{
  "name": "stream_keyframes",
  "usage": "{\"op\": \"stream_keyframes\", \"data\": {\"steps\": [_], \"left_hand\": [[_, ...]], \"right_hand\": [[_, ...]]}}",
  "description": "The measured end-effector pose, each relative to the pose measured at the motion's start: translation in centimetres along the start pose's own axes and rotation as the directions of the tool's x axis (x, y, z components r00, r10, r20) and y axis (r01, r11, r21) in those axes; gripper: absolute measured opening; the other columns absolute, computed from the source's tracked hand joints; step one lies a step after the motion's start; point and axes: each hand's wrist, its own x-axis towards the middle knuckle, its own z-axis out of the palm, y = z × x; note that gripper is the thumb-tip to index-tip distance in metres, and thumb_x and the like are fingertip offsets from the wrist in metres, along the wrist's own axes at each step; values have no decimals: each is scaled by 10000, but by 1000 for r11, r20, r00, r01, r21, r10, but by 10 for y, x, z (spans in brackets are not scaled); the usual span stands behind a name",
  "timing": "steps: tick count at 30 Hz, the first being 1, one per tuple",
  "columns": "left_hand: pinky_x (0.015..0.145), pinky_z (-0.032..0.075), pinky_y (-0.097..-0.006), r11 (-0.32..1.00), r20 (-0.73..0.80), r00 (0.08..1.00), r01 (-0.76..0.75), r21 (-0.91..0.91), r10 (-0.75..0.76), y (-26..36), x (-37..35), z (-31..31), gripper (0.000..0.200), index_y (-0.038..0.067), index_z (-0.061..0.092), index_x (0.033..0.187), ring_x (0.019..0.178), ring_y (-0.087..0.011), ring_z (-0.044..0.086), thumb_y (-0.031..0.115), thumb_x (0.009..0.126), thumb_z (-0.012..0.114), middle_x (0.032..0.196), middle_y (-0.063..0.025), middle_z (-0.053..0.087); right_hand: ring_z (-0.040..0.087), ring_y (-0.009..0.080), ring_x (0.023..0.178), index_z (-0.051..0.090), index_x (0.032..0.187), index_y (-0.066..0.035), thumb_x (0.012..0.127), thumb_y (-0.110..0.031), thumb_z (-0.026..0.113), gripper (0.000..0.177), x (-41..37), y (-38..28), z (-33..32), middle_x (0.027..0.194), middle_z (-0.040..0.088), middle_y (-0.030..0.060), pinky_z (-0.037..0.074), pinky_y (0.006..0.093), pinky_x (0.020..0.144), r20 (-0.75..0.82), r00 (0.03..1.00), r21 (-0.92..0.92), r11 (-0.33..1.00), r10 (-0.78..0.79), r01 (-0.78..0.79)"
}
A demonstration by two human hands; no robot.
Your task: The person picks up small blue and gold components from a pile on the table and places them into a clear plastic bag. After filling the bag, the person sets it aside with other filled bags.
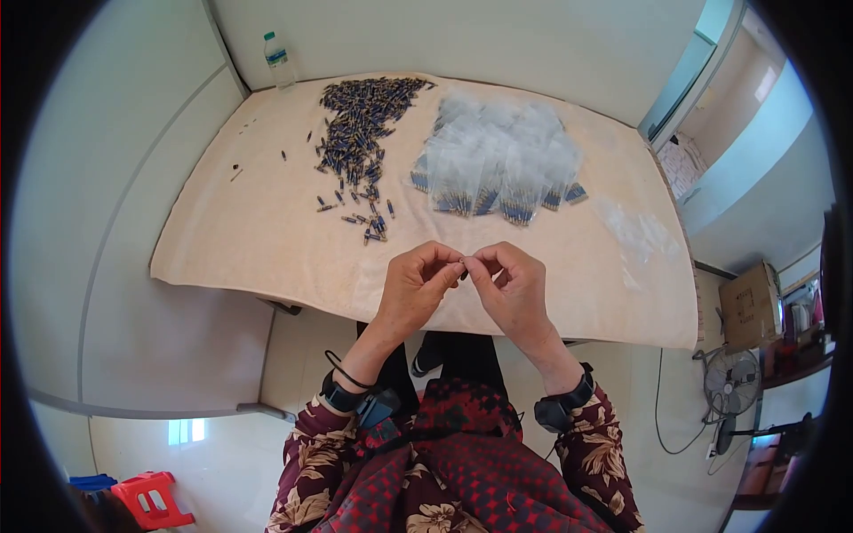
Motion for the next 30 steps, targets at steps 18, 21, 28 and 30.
{"op": "stream_keyframes", "data": {"steps": [18, 21, 28, 30], "left_hand": [[431, 463, -182, 945, -8, 962, 268, -187, -275, 9, -28, -14, 70, -15, 586, 864, 613, -91, 630, 30, 876, 638, 723, -63, 638], [437, 470, -185, 936, 17, 955, 294, -195, -296, 5, -29, -14, 67, -14, 589, 865, 617, -94, 631, 30, 873, 639, 723, -62, 637], [454, 481, -198, 923, 61, 951, 310, -228, -304, 7, -30, -17, 55, -9, 587, 865, 623, -104, 633, 26, 874, 629, 729, -64, 641], [464, 484, -203, 929, 62, 959, 284, -236, -277, 8, -35, -17, 44, -6, 588, 870, 625, -109, 635, 22, 879, 620, 736, -67, 645]], "right_hand": [[516, 2, 636, 564, 791, -4, 905, -64, 604, 135, -11, -1, 15, 713, 592, -12, 379, 168, 510, 285, 945, 215, 950, 161, -227], [514, 2, 638, 564, 789, -5, 904, -66, 605, 136, -14, 2, 15, 715, 593, -10, 382, 169, 512, 282, 939, 189, 949, 194, -253], [508, 17, 607, 567, 773, -3, 894, -68, 610, 144, -14, -5, 16, 690, 593, 2, 388, 184, 507, 266, 950, 207, 953, 162, -220], [503, 43, 552, 579, 751, 2, 872, -59, 625, 142, -15, -11, 16, 655, 591, 24, 388, 212, 485, 222, 961, 172, 963, 166, -206]]}}
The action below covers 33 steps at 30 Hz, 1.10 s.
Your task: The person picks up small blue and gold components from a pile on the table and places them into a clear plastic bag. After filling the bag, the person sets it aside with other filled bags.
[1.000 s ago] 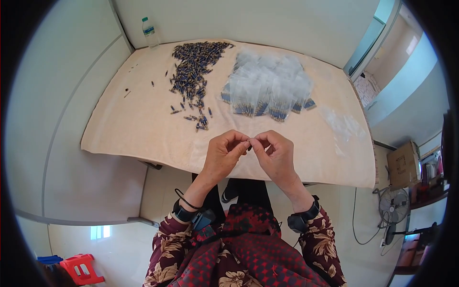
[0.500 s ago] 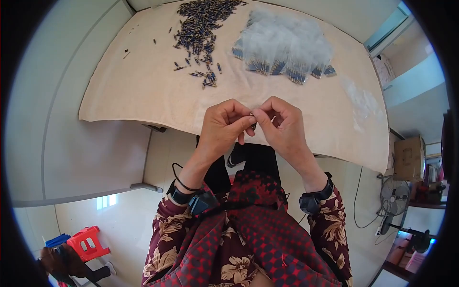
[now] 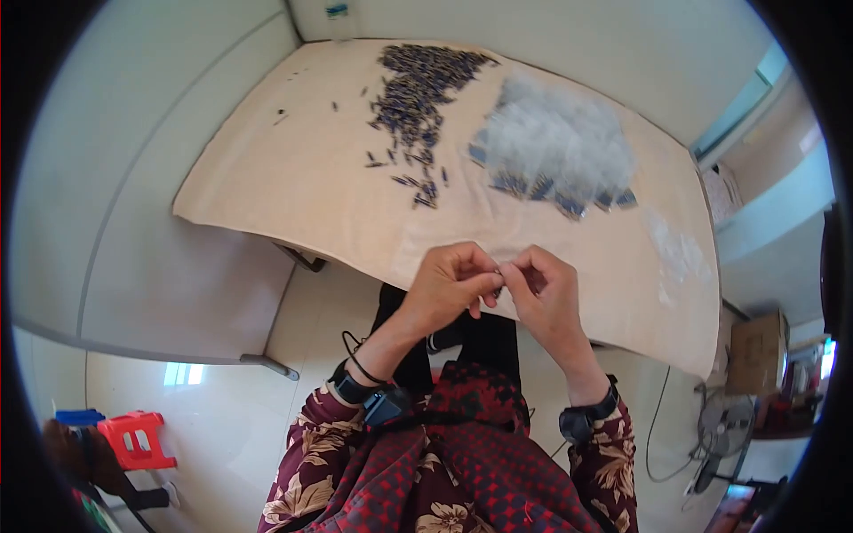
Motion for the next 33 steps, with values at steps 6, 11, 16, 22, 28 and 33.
{"op": "stream_keyframes", "data": {"steps": [6, 11, 16, 22, 28, 33], "left_hand": [[468, 482, -205, 999, 1, 1000, -19, 34, 19, 10, -13, 3, 66, -14, 579, 868, 620, -103, 623, 27, 872, 631, 717, -60, 631], [490, 484, -207, 998, -9, 1000, -24, 52, 25, 12, -19, 7, 61, -15, 590, 890, 626, -106, 626, 34, 885, 626, 743, -67, 642], [470, 483, -211, 997, 11, 999, -35, 75, 35, 6, -13, 13, 84, -23, 587, 888, 598, -102, 607, 42, 876, 638, 714, -63, 628], [509, 507, -235, 997, 57, 998, -40, 67, 36, 2, 6, 10, 94, -25, 603, 898, 598, -104, 605, 55, 877, 645, 724, -62, 636], [529, 517, -237, 998, 43, 998, 41, 36, -43, 1, 11, 14, 93, -27, 615, 933, 608, -103, 606, 48, 882, 635, 740, -60, 637], [531, 515, -230, 996, 39, 995, 88, 34, -89, -1, 9, 20, 82, -38, 620, 918, 616, -99, 606, 37, 887, 623, 748, -53, 635]], "right_hand": [[513, 30, 574, 590, 759, -3, 882, -73, 624, 146, -8, -9, 1, 662, 598, 9, 390, 202, 492, 23, 1000, 38, 999, 11, -11], [526, 32, 583, 603, 764, -5, 886, -82, 625, 145, -13, -13, 2, 670, 609, 14, 400, 203, 500, 19, 1000, 68, 998, -19, 17], [535, 52, 574, 620, 776, 1, 880, -89, 633, 138, -15, -5, -6, 675, 619, 39, 414, 219, 502, -6, 1000, 23, 1000, -11, 12], [588, 124, 565, 645, 810, -10, 856, -91, 653, 93, -12, -6, -16, 699, 630, 89, 452, 257, 513, -19, 999, -40, 999, -29, 28], [612, 169, 585, 651, 828, -20, 851, -90, 652, 74, -9, -6, -20, 724, 621, 104, 468, 285, 513, -59, 993, -149, 984, -107, 97], [601, 92, 598, 639, 830, -11, 859, -55, 642, 53, -14, -4, -20, 729, 634, 52, 453, 220, 498, -89, 990, -180, 979, -113, 95]]}}
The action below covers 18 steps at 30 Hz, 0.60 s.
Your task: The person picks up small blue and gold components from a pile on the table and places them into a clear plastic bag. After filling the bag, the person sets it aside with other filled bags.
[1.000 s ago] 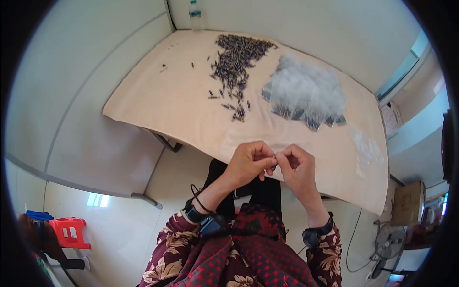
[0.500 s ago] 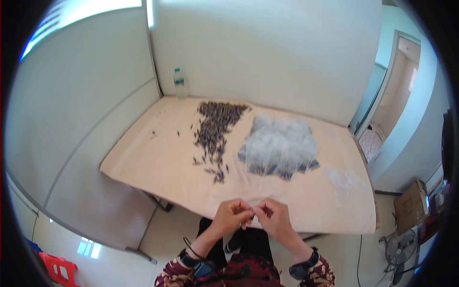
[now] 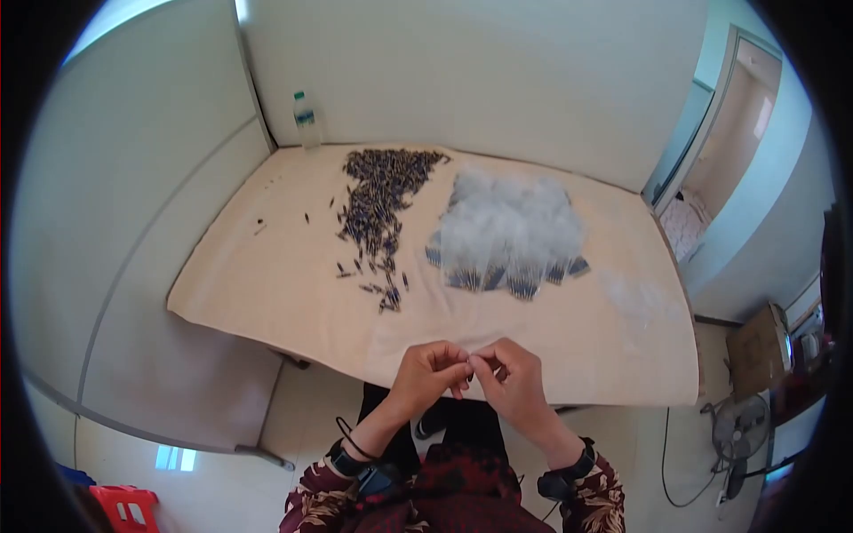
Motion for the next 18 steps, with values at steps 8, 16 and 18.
{"op": "stream_keyframes", "data": {"steps": [8, 16, 18], "left_hand": [[533, 524, -238, 999, 37, 999, -18, -27, 19, -2, 3, -6, 81, -46, 617, 929, 631, -109, 622, 24, 888, 619, 754, -61, 645], [526, 502, -215, 999, 25, 999, -34, -35, 35, -1, 0, -14, 75, -25, 624, 933, 629, -84, 601, 38, 893, 618, 753, -43, 635], [519, 495, -207, 999, 22, 1000, -4, -45, 5, -1, -1, -15, 76, -20, 626, 932, 627, -75, 593, 45, 895, 617, 753, -36, 631]], "right_hand": [[615, 139, 622, 636, 853, -34, 843, -39, 653, 21, -6, 2, 11, 755, 606, 62, 441, 239, 467, -57, 998, 57, 998, 2, 2], [609, 115, 648, 645, 878, -35, 856, -33, 638, 23, 4, 0, 15, 775, 609, 52, 436, 216, 485, -2, 999, 49, 998, -44, 44], [599, 89, 687, 646, 885, -17, 884, -52, 612, 49, 7, -2, 12, 806, 618, 51, 444, 208, 526, 52, 999, 51, 999, -4, 2]]}}
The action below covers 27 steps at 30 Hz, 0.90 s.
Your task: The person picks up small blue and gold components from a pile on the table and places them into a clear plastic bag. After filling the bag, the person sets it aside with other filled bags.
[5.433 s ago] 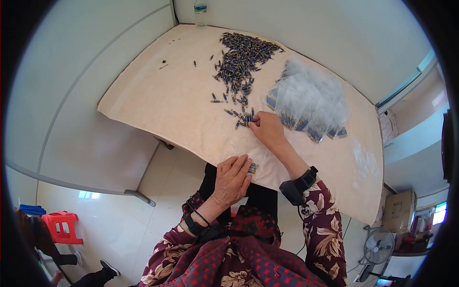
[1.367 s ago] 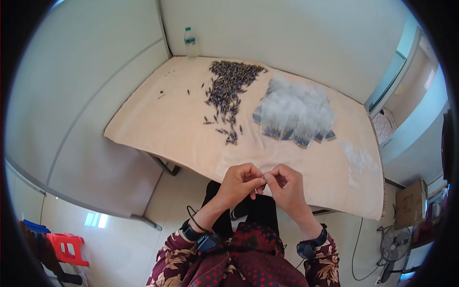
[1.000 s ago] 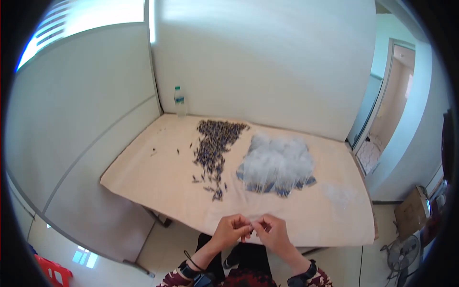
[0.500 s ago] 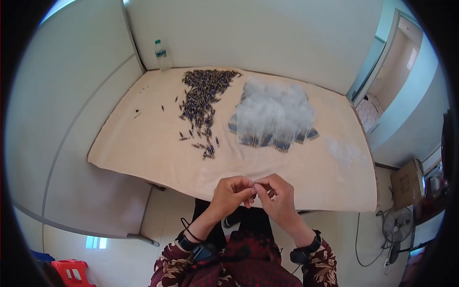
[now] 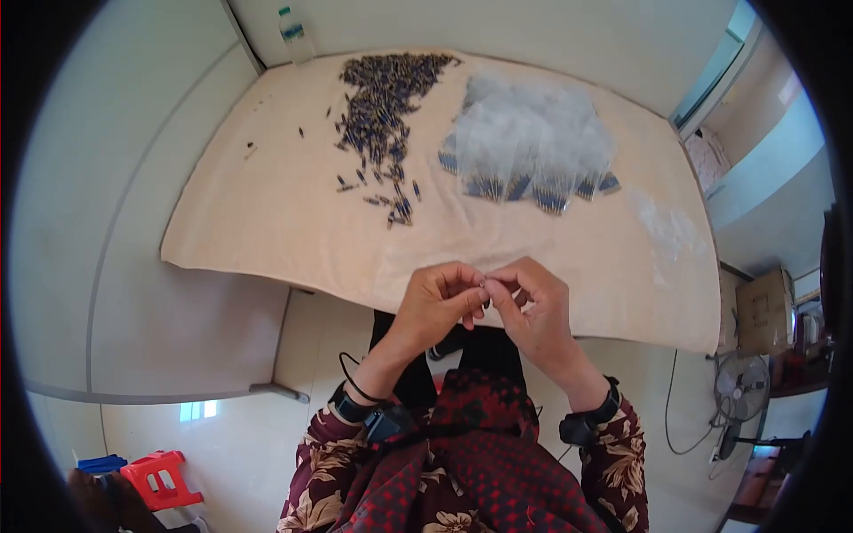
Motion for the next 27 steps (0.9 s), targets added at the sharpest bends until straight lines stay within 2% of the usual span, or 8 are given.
{"op": "stream_keyframes", "data": {"steps": [3, 6, 13, 16, 19, 22, 24, 27], "left_hand": [[513, 490, -205, 993, -36, 995, 96, -64, -98, 2, -2, -2, 78, -10, 628, 933, 612, -78, 589, 51, 885, 633, 752, -38, 633], [501, 483, -204, 993, -36, 998, 38, -109, -42, -8, -8, -4, 75, -3, 627, 924, 594, -83, 583, 54, 879, 642, 740, -39, 629], [429, 433, -186, 975, -30, 997, 60, -212, -68, -4, 3, -2, 86, 3, 620, 909, 567, -68, 565, 75, 877, 655, 708, -29, 615], [416, 420, -179, 985, -59, 998, 19, -170, -29, -8, 6, 2, 93, 9, 621, 933, 551, -63, 550, 79, 880, 651, 699, -27, 608], [410, 406, -173, 990, -89, 996, -12, -143, -1, -11, 4, 8, 99, 11, 622, 944, 543, -57, 540, 82, 881, 651, 691, -23, 602], [409, 392, -169, 990, -141, 989, -53, -131, 34, -14, 0, 13, 100, 11, 623, 940, 543, -51, 534, 83, 879, 655, 685, -19, 597], [409, 376, -165, 994, -208, 973, -104, -23, 97, -17, -6, 17, 101, 9, 623, 940, 545, -48, 531, 84, 881, 655, 682, -16, 592], [409, 362, -164, 982, -242, 953, -160, 105, 181, -24, -24, 12, 98, 9, 619, 941, 544, -46, 524, 84, 885, 651, 677, -14, 585]], "right_hand": [[601, 87, 714, 646, 918, -3, 910, -96, 592, 108, -4, 8, 2, 814, 621, 41, 446, 204, 546, -5, 999, 14, 999, 40, -40], [607, 88, 741, 640, 952, 12, 923, -127, 581, 154, -26, 20, 8, 834, 628, 39, 457, 202, 568, 14, 976, 146, 965, 216, -216], [625, 102, 738, 623, 1010, 36, 916, -106, 597, 172, -23, 34, 5, 875, 646, 57, 492, 211, 594, 28, 988, 228, 961, 152, -154], [630, 103, 723, 622, 1008, 37, 903, -71, 610, 152, -26, 31, 8, 865, 647, 60, 504, 212, 587, 30, 992, 241, 962, 124, -128], [636, 91, 697, 648, 958, 28, 873, -47, 642, 114, -28, 26, 11, 820, 667, 66, 498, 207, 541, 10, 944, 381, 872, 330, -309], [637, 91, 696, 638, 956, 37, 876, -23, 631, 101, -28, 28, 13, 818, 652, 54, 502, 200, 534, 24, 940, 445, 839, 339, -314], [637, 91, 696, 633, 955, 42, 877, -11, 626, 95, -31, 25, 13, 818, 645, 48, 505, 197, 530, 46, 937, 482, 814, 346, -324], [641, 96, 698, 635, 961, 45, 872, -1, 629, 100, -34, 15, 7, 824, 640, 54, 504, 196, 530, 185, 911, 285, 867, 369, -409]]}}
